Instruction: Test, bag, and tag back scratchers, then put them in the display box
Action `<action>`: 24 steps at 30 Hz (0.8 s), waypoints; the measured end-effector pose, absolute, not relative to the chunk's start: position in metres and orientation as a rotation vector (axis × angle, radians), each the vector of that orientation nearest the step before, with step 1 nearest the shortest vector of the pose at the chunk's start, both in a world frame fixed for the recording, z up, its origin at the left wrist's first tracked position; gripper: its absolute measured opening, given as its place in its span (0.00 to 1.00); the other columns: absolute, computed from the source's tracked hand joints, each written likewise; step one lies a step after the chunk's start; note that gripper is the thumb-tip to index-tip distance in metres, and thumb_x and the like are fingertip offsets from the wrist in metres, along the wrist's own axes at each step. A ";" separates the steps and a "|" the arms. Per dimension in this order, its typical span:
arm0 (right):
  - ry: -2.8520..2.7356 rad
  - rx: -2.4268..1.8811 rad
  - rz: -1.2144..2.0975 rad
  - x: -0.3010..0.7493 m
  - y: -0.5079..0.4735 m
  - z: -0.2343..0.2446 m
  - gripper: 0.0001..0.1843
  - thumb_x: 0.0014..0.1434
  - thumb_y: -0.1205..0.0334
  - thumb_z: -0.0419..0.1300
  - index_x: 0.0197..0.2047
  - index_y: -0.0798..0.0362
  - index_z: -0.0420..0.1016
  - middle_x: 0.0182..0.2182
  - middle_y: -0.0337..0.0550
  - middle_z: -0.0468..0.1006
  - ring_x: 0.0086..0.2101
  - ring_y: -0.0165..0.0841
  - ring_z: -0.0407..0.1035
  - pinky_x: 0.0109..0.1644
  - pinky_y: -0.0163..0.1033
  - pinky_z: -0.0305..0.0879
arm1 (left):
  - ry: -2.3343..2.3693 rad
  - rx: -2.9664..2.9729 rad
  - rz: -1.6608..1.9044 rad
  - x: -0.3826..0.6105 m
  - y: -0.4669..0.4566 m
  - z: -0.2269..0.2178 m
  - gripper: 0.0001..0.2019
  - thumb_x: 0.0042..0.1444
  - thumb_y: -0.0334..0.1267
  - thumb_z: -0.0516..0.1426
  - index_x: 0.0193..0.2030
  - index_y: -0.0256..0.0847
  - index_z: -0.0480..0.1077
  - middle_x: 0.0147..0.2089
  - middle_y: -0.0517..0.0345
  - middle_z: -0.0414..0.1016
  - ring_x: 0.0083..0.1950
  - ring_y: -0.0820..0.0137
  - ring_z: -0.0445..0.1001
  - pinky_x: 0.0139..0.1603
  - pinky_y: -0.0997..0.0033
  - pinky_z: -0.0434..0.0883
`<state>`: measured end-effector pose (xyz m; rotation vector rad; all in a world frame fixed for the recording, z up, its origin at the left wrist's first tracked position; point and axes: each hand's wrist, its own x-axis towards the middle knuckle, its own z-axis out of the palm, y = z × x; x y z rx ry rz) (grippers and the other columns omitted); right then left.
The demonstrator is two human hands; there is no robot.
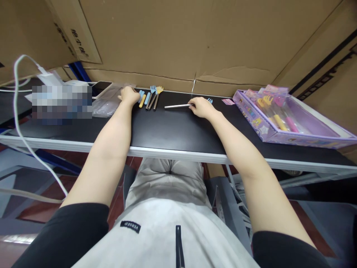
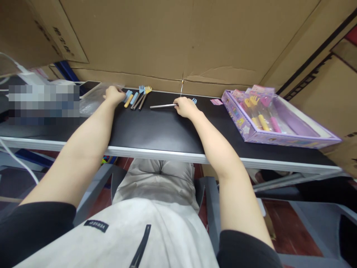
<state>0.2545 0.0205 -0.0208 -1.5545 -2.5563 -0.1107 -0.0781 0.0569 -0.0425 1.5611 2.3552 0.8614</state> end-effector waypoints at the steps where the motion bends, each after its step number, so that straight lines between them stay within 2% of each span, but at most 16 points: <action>1: -2.553 -1.545 -0.107 0.255 0.022 -0.022 0.21 0.72 0.68 0.55 0.62 0.56 0.84 0.60 0.55 0.84 0.61 0.49 0.77 0.67 0.49 0.70 | 2.352 1.578 0.868 -0.076 0.057 -0.042 0.26 0.53 0.45 0.60 0.58 0.45 0.82 0.68 0.38 0.79 0.75 0.37 0.67 0.77 0.27 0.58; 4: -2.542 -1.512 -0.101 0.258 0.026 -0.025 0.20 0.71 0.68 0.57 0.61 0.56 0.85 0.58 0.55 0.85 0.60 0.48 0.78 0.65 0.48 0.71 | 2.321 1.686 0.843 -0.070 0.057 -0.038 0.26 0.54 0.48 0.61 0.58 0.44 0.81 0.69 0.37 0.77 0.75 0.36 0.66 0.78 0.27 0.58; 9: -2.548 -1.495 -0.094 0.258 0.028 -0.026 0.20 0.72 0.68 0.57 0.60 0.55 0.85 0.58 0.55 0.85 0.59 0.48 0.78 0.63 0.48 0.71 | 2.228 1.931 0.750 -0.062 0.055 -0.035 0.26 0.53 0.53 0.65 0.57 0.44 0.81 0.71 0.32 0.71 0.79 0.30 0.56 0.78 0.21 0.52; 13: -2.551 -1.509 -0.097 0.257 0.026 -0.024 0.20 0.71 0.68 0.57 0.60 0.55 0.85 0.57 0.54 0.85 0.58 0.47 0.78 0.63 0.47 0.71 | 2.219 2.007 0.631 -0.058 0.055 -0.038 0.29 0.55 0.54 0.63 0.60 0.39 0.80 0.74 0.27 0.67 0.81 0.27 0.51 0.78 0.19 0.48; 18: -2.556 -1.521 -0.094 0.257 0.025 -0.024 0.20 0.72 0.69 0.57 0.61 0.56 0.84 0.58 0.55 0.85 0.59 0.47 0.78 0.64 0.47 0.70 | 2.196 2.027 0.591 -0.057 0.059 -0.043 0.33 0.58 0.57 0.60 0.63 0.35 0.77 0.76 0.23 0.64 0.81 0.26 0.48 0.77 0.19 0.47; 24: -2.548 -1.525 -0.091 0.256 0.024 -0.023 0.20 0.71 0.69 0.57 0.61 0.55 0.85 0.58 0.55 0.85 0.59 0.48 0.79 0.64 0.47 0.71 | 2.200 1.952 0.639 -0.057 0.066 -0.049 0.33 0.58 0.57 0.62 0.60 0.33 0.77 0.75 0.24 0.65 0.81 0.28 0.49 0.78 0.23 0.50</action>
